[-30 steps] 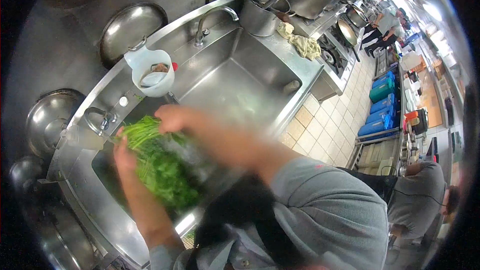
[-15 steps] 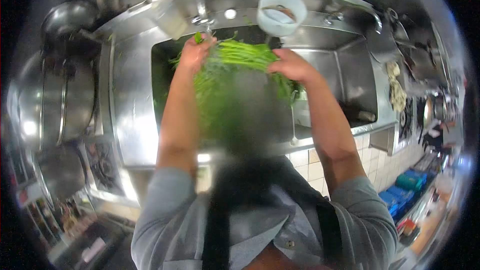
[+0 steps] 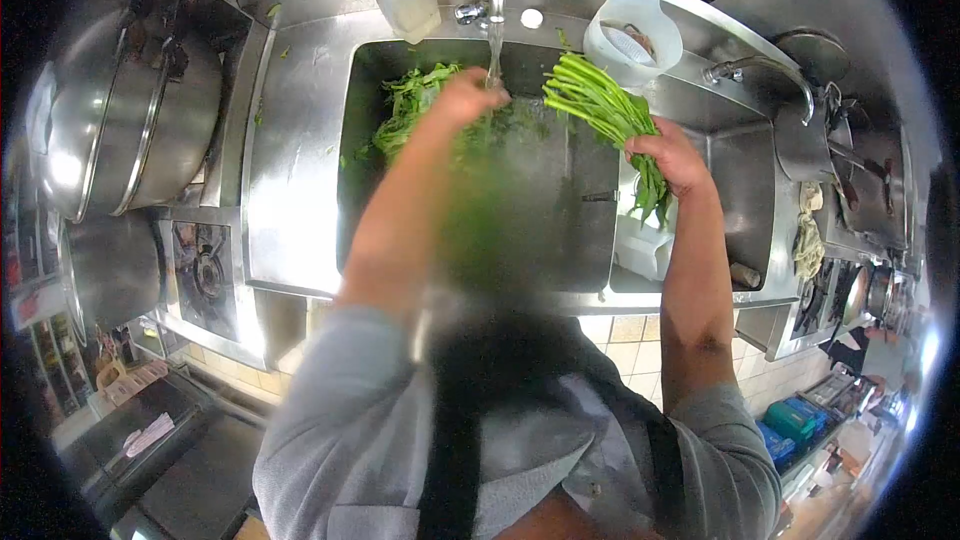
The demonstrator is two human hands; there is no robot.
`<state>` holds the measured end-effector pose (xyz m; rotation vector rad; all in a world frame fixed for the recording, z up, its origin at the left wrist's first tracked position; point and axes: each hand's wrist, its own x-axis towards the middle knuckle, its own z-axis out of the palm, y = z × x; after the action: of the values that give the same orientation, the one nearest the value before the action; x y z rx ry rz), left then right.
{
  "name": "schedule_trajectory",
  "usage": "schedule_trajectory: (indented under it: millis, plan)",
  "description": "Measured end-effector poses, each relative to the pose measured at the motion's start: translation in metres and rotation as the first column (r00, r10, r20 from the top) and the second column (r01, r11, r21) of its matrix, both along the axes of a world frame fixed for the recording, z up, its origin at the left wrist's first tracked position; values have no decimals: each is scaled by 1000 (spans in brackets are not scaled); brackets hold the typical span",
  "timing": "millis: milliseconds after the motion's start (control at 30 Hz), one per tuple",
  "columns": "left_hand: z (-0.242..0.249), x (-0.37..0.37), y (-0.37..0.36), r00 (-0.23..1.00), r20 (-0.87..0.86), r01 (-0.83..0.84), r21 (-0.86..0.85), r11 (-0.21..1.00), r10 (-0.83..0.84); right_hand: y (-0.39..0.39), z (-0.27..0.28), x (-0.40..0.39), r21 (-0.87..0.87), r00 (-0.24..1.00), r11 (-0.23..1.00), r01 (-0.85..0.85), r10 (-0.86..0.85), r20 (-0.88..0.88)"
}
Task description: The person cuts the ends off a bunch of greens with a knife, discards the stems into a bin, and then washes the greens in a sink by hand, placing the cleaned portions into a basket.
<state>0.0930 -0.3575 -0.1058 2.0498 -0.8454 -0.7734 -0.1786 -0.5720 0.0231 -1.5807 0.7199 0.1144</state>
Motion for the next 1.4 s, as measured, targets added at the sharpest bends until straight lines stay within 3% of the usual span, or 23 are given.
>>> schedule_trajectory:
  millis: [100,133,200,233,267,300,333,400,433,533,600,667,800,933,1000,1100,1133,1200,1233,1267,1333,1367,1400]
  plan:
    - [6,-60,-18,911,66,324,500,804,-408,13,-3,10,75,992,995,72,-79,94]
    - [17,-71,-23,913,66,319,499,806,-403,19,-7,14,75,993,995,66,-73,94]
    - [39,-86,-29,979,-103,199,325,924,-174,30,-22,22,67,975,984,162,-170,140]
    - [53,-89,-28,980,-105,194,326,925,-168,33,-34,26,-96,986,990,107,-93,142]
    - [66,-90,-27,876,-482,-10,-9,1000,5,43,-39,31,-93,986,991,100,-86,141]
    - [74,-91,-27,598,-801,-334,-232,913,16,54,-43,37,-112,987,991,71,-53,151]
    - [66,-89,-31,599,-800,-341,-230,911,23,61,-49,40,-131,987,990,41,-20,162]
    - [41,-79,-40,470,-866,-592,-453,666,-171,63,-68,48,-165,978,986,-21,54,201]
    - [54,-78,-33,352,-908,-661,-412,627,-226,63,-68,50,-215,974,965,-153,184,130]
    - [54,-73,-20,491,-865,-627,-437,645,-108,67,-40,60,-327,927,868,-375,356,-118]
    - [74,-77,-8,514,-857,-655,-425,625,-43,54,-51,77,-608,991,786,-115,134,-13]
    - [102,-83,2,676,-543,-673,-178,718,498,57,-30,101,-628,988,777,-43,129,91]
    - [78,-78,14,799,-568,-492,-430,757,197,75,-27,143,-601,960,799,-27,188,207]
    - [73,-77,29,762,-610,-560,-454,693,216,77,-32,166,-519,950,839,-164,275,144]
    - [99,-79,45,752,-558,-571,-284,771,351,78,-34,174,-459,968,879,-127,211,137]
    - [91,-75,58,704,-599,-642,-306,703,382,80,-30,182,-351,899,909,225,-55,434]
    - [82,-71,62,701,-600,-646,-305,700,386,78,-27,185,-352,900,910,219,-49,433]
    - [63,-64,67,704,-610,-640,-322,698,364,69,-23,191,-121,767,935,335,-196,611]
    - [79,-67,70,725,-499,-640,-236,731,474,77,-15,190,71,743,954,291,-272,612]
    - [81,-67,69,724,-501,-641,-236,730,474,83,-14,189,69,744,954,291,-271,611]
    - [83,-67,63,697,-515,-668,-214,712,499,95,-13,189,-482,956,873,76,73,284]
    - [81,-68,59,697,-516,-668,-214,712,498,109,-22,186,-468,884,884,-21,234,404]
    - [77,-68,55,723,-540,-655,-335,678,432,113,-25,186,-667,923,719,-195,364,123]
